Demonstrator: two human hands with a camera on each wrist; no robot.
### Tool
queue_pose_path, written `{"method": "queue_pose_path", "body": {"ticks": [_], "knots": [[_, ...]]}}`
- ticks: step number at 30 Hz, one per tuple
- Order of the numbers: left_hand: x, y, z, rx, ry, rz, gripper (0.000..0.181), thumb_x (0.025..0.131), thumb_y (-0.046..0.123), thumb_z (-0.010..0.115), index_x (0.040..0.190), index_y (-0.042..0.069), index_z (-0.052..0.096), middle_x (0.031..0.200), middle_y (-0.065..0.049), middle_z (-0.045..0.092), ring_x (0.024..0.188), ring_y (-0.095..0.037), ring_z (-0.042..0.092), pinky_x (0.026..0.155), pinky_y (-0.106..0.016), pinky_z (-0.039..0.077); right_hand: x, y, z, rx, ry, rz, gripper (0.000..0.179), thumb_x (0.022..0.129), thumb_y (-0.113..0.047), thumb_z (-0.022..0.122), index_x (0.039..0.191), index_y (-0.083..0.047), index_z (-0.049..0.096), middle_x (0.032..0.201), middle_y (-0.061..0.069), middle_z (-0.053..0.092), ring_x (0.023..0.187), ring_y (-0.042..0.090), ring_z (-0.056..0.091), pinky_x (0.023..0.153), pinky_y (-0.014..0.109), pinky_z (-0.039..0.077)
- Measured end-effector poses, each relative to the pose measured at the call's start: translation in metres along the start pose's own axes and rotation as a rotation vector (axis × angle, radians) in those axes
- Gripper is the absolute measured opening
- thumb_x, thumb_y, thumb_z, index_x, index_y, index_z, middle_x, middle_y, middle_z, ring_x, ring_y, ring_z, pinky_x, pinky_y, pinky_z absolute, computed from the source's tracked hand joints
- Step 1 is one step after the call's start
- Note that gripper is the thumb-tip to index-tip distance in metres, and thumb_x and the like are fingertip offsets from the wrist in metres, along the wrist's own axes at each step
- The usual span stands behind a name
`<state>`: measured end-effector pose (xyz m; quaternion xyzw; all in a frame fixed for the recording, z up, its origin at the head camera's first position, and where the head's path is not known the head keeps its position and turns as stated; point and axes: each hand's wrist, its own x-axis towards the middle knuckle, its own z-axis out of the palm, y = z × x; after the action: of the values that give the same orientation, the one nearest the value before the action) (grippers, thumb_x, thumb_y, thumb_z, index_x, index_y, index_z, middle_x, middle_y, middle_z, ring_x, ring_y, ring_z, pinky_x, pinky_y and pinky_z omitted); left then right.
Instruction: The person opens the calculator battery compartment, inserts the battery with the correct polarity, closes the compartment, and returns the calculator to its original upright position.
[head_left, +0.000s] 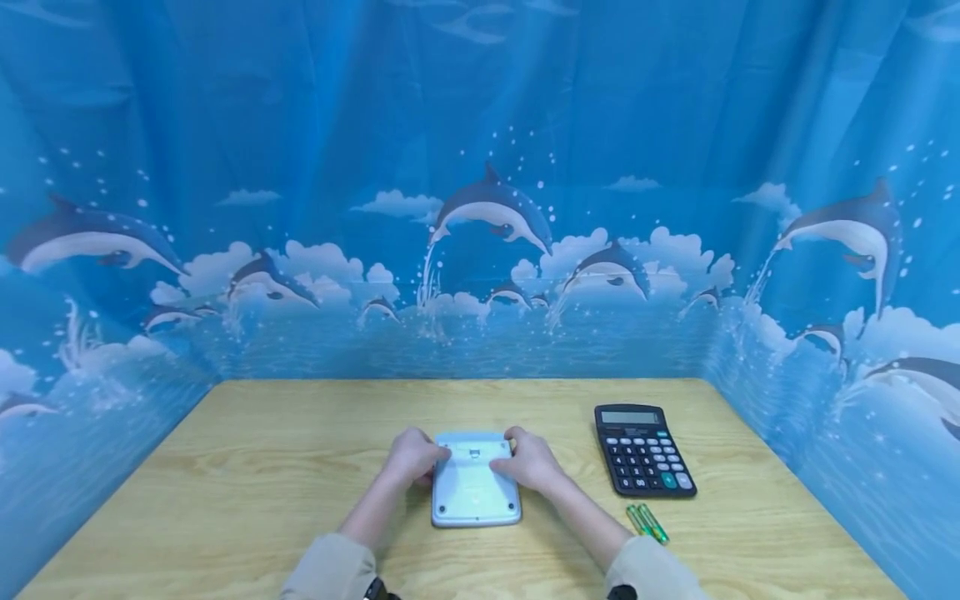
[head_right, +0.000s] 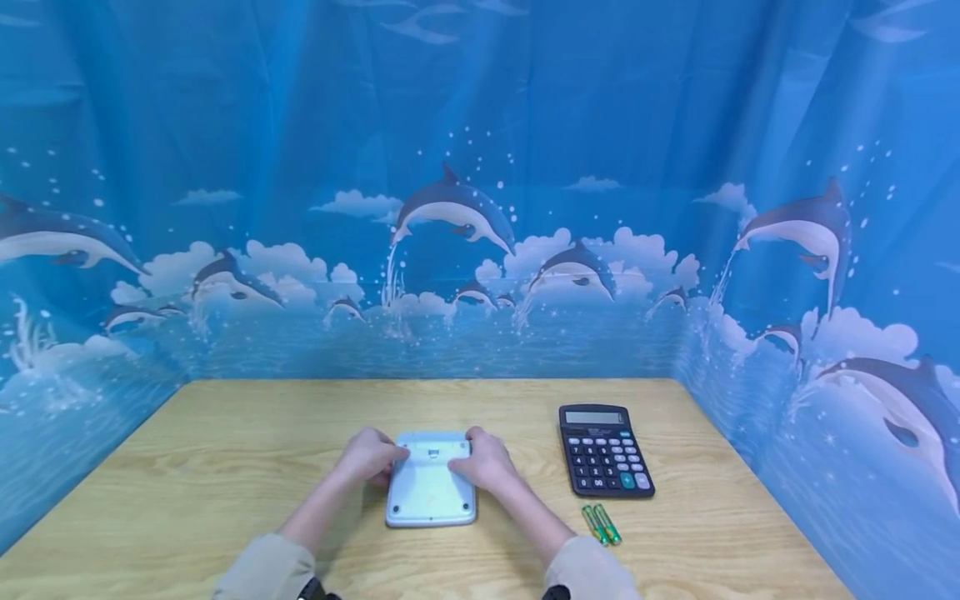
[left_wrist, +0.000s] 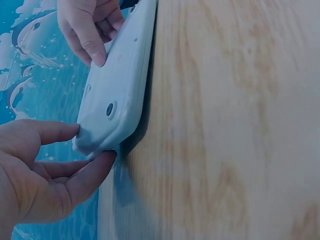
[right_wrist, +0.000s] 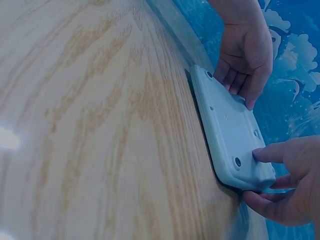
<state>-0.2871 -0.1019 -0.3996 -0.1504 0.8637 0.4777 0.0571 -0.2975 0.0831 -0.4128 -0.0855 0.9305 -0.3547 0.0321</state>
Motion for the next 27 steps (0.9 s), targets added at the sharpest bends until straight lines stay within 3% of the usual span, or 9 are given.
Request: {"method": "queue_pose_path", "body": {"ticks": [27], "knots": [[-0.0011, -0.0029, 0.0036, 0.038, -0.007, -0.018, 0.026, 0.08, 0.007, 0.065, 0.098, -0.008, 0.053, 0.08, -0.015, 0.055, 0.067, -0.024, 0.058, 0.056, -0.03, 0.054, -0.0013, -0.0004, 0.0015, -0.031, 0.009, -0.028, 0.049, 0.077, -0.019, 0.074, 0.116, 0.005, 0.055, 0.097, 0.015, 0.061, 0.088, 0.028, 0.058, 0.076, 0.041, 0.05]]}}
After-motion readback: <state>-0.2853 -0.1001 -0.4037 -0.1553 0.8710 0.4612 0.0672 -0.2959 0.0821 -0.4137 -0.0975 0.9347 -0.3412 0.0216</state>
